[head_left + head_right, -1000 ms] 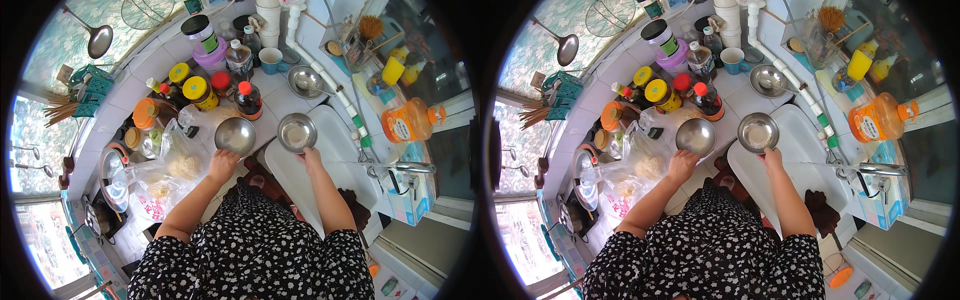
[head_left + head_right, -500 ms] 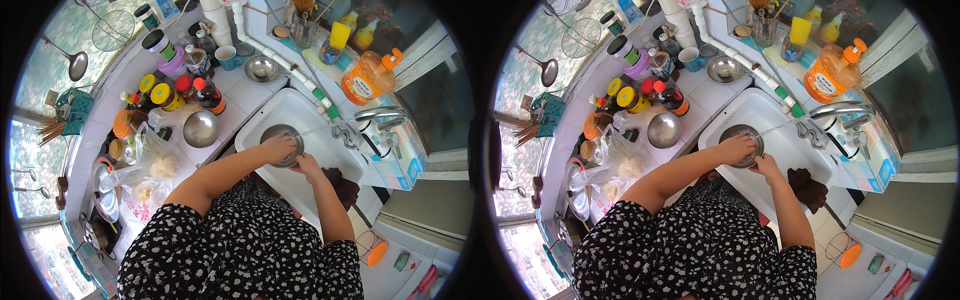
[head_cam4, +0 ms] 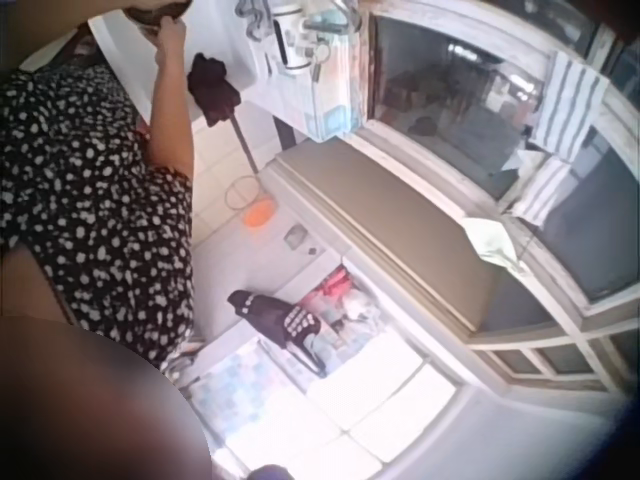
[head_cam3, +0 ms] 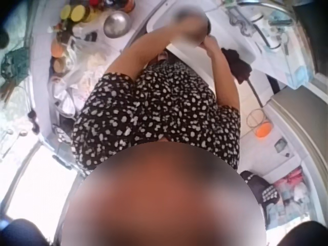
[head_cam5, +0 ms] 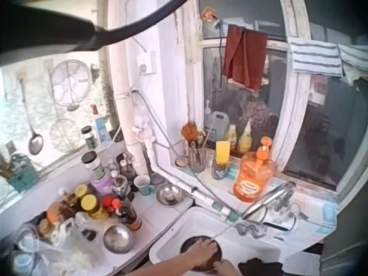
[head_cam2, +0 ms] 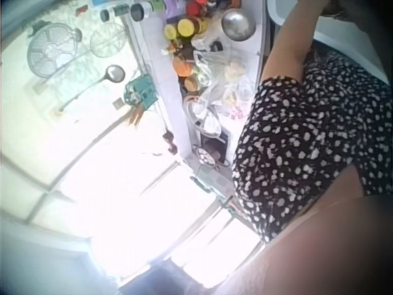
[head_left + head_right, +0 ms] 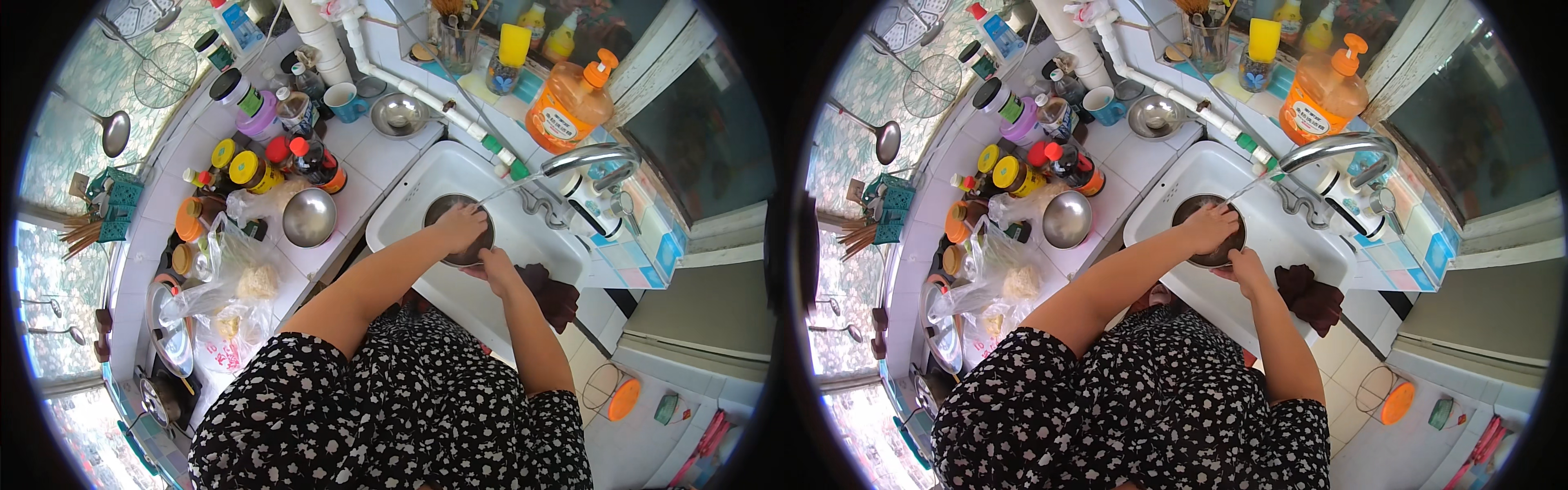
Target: The person stir-fries diced vegetables in a wok, retrieves noodles from the refrigerator, boils water in a pot, and adds the noodles to the boiling water. They then add cooked meat to the wok and continue stirring the mixture.
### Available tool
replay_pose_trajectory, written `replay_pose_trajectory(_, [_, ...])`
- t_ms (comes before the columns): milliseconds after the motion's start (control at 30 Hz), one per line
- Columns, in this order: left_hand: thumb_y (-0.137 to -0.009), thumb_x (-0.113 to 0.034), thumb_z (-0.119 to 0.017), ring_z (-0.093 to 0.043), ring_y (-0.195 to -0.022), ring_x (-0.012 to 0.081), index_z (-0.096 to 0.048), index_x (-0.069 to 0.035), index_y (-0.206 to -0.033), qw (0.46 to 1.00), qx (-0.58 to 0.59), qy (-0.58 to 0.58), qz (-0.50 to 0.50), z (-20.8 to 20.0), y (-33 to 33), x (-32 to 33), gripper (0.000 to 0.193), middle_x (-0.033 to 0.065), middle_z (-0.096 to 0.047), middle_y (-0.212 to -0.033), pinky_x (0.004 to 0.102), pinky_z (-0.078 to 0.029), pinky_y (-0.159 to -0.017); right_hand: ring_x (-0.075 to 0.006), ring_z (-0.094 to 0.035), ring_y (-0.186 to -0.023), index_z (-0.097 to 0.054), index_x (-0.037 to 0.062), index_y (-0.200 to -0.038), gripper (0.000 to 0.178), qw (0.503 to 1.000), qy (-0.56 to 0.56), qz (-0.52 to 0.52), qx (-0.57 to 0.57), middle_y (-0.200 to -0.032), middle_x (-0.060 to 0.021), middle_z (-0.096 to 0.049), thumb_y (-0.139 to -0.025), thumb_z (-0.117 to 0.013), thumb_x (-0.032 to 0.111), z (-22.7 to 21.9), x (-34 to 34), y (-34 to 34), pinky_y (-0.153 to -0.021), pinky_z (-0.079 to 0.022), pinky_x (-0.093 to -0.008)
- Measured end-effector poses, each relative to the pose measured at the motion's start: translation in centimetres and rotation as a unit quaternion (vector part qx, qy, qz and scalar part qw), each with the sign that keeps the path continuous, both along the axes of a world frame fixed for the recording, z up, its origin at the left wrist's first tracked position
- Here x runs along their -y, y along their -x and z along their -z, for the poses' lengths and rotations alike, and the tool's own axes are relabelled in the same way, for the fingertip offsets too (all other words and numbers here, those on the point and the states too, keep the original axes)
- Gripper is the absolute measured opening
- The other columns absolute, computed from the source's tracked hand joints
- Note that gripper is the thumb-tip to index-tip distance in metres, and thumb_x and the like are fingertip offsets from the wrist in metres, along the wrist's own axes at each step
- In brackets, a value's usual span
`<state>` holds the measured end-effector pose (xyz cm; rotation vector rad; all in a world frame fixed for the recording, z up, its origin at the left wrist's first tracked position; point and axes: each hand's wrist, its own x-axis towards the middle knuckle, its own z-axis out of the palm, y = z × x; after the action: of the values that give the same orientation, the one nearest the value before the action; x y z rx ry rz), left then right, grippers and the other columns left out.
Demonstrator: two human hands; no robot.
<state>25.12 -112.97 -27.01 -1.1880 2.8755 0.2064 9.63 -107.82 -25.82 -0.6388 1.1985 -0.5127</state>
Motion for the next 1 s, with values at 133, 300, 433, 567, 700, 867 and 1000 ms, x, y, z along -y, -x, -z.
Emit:
replay_pose_trajectory(133, [-0.081,-0.022,-0.06,-0.05,-0.112,0.0188,-0.062,-0.015,-0.109,0.975,0.187,0.032,-0.113,-1.2,-1.1,-0.2,0.029,0.005,-0.056,-0.112,0.034,-0.04,-0.091,-0.0304,-0.066,-0.088,-0.046,-0.0151,-0.114,0.035,0.995,0.049,0.053,-0.066,-0.108,-0.0224,-0.059,-0.088,-0.04,0.007,0.7,1.0,0.3,-0.078,-0.06,-0.0342])
replay_pose_trajectory(300, [-0.083,-0.021,-0.058,-0.05,-0.115,0.0204,-0.061,-0.009,-0.11,0.996,-0.013,-0.088,-0.014,-0.3,-0.4,-1.3,0.03,0.0056,-0.057,-0.119,0.0329,-0.039,-0.094,-0.0298,-0.066,-0.088,-0.049,-0.0142,-0.114,0.037,0.999,0.013,-0.02,-0.048,-0.107,-0.0224,-0.061,-0.086,-0.038,0.007,0.4,0.5,-0.4,-0.078,-0.059,-0.0332])
replay_pose_trajectory(433, [-0.08,-0.025,-0.063,-0.05,-0.114,0.0184,-0.064,-0.011,-0.109,0.99,0.116,0.041,-0.072,-0.8,-1.0,0.1,0.031,0.0043,-0.058,-0.117,0.0314,-0.038,-0.093,-0.0295,-0.066,-0.09,-0.05,-0.0128,-0.114,0.036,0.999,-0.004,-0.018,-0.047,-0.107,-0.0207,-0.061,-0.085,-0.039,0.006,0.3,1.0,0.1,-0.079,-0.059,-0.0332])
replay_pose_trajectory(567, [-0.085,-0.031,-0.061,-0.058,-0.104,0.0174,-0.067,-0.012,-0.109,0.966,0.155,-0.158,-0.136,-3.5,-1.3,-1.9,0.031,0.0028,-0.064,-0.108,0.0381,-0.035,-0.096,-0.028,-0.066,-0.091,-0.052,-0.0113,-0.114,0.034,0.998,-0.002,0.03,-0.053,-0.104,-0.0193,-0.063,-0.086,-0.042,0.006,0.5,0.6,-0.3,-0.079,-0.059,-0.0328])
replay_pose_trajectory(700, [-0.083,-0.033,-0.063,-0.063,-0.092,0.0197,-0.069,-0.017,-0.102,0.979,0.002,-0.176,-0.099,-6.0,-1.6,-3.3,0.025,0.0045,-0.068,-0.095,0.0387,-0.035,-0.097,-0.025,-0.066,-0.092,-0.054,-0.0072,-0.113,0.03,0.996,-0.045,0.069,0.017,-0.103,-0.0166,-0.064,-0.088,-0.048,0.008,3.7,1.0,0.4,-0.078,-0.057,-0.0322])
replay_pose_trajectory(867, [-0.082,-0.035,-0.064,-0.064,-0.088,0.0207,-0.069,-0.018,-0.093,0.995,0.048,-0.05,0.066,-2.8,-3.7,-3.5,0.022,0.0049,-0.068,-0.086,0.0349,-0.035,-0.097,-0.0263,-0.068,-0.085,-0.051,-0.0061,-0.116,0.029,0.994,-0.11,0.008,-0.019,-0.103,-0.0172,-0.064,-0.091,-0.047,0.009,4.8,2.3,0.7,-0.073,-0.058,-0.0334])
replay_pose_trajectory(1000, [-0.082,-0.027,-0.066,-0.063,-0.09,0.0212,-0.068,-0.015,-0.097,0.982,-0.117,-0.146,-0.014,-2.8,-5.0,-4.1,0.02,0.0046,-0.068,-0.092,0.0356,-0.041,-0.091,-0.0251,-0.063,-0.098,-0.052,-0.002,-0.118,0.036,0.99,-0.116,-0.005,-0.084,-0.114,-0.0138,-0.06,-0.095,-0.05,0.026,5.6,4.0,0.9,-0.08,-0.054,-0.0384])
